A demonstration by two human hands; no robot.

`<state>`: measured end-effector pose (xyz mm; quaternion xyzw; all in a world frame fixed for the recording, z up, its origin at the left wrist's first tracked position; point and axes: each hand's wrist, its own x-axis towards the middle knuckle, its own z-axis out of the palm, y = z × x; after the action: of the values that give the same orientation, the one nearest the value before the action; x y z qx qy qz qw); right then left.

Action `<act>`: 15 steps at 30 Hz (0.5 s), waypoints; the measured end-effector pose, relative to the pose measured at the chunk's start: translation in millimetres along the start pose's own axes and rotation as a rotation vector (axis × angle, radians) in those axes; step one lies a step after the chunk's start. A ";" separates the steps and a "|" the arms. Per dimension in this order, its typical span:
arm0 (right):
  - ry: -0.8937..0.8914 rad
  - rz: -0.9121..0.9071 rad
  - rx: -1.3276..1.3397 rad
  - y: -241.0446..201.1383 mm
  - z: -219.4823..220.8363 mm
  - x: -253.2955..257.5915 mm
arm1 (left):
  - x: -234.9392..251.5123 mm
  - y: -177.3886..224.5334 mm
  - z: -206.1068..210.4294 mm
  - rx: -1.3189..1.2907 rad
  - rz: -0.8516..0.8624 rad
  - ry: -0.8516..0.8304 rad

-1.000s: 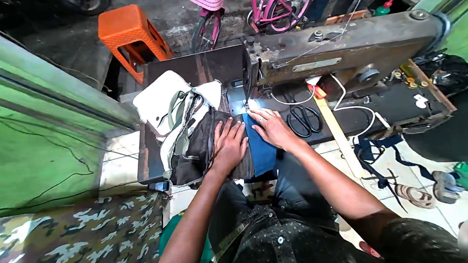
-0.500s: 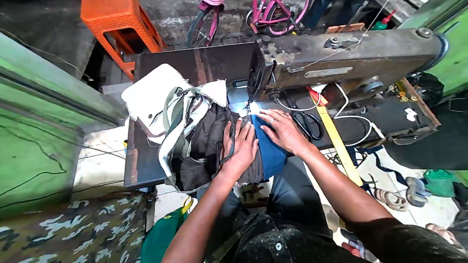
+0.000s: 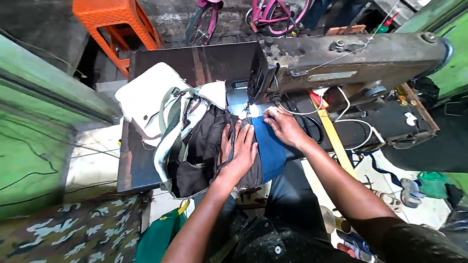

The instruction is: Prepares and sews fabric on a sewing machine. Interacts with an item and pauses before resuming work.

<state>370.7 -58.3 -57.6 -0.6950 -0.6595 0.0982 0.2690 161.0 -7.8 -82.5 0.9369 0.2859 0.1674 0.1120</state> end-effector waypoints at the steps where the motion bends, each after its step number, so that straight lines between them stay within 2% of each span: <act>1: 0.014 -0.010 -0.010 1.0 1.8 -1.0 | 0.1 0.0 -0.2 0.004 0.000 -0.001; 5: -0.066 0.008 -0.140 -4.0 7.7 1.7 | 0.5 0.8 -2.7 0.031 0.004 -0.035; 8: -0.072 0.002 -0.111 -4.9 7.3 4.0 | 0.2 0.1 -1.2 0.032 0.007 -0.025; 11: -0.055 0.012 -0.065 -3.1 6.3 3.3 | 0.6 0.2 -2.1 0.030 0.000 -0.043; 15: 0.058 -0.056 0.052 1.1 -1.1 -8.1 | 0.2 0.5 -1.8 0.027 -0.001 -0.035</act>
<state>371.3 -66.4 -59.0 -0.6717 -0.6677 0.0877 0.3086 160.7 -8.0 -80.7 0.9409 0.2866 0.1470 0.1044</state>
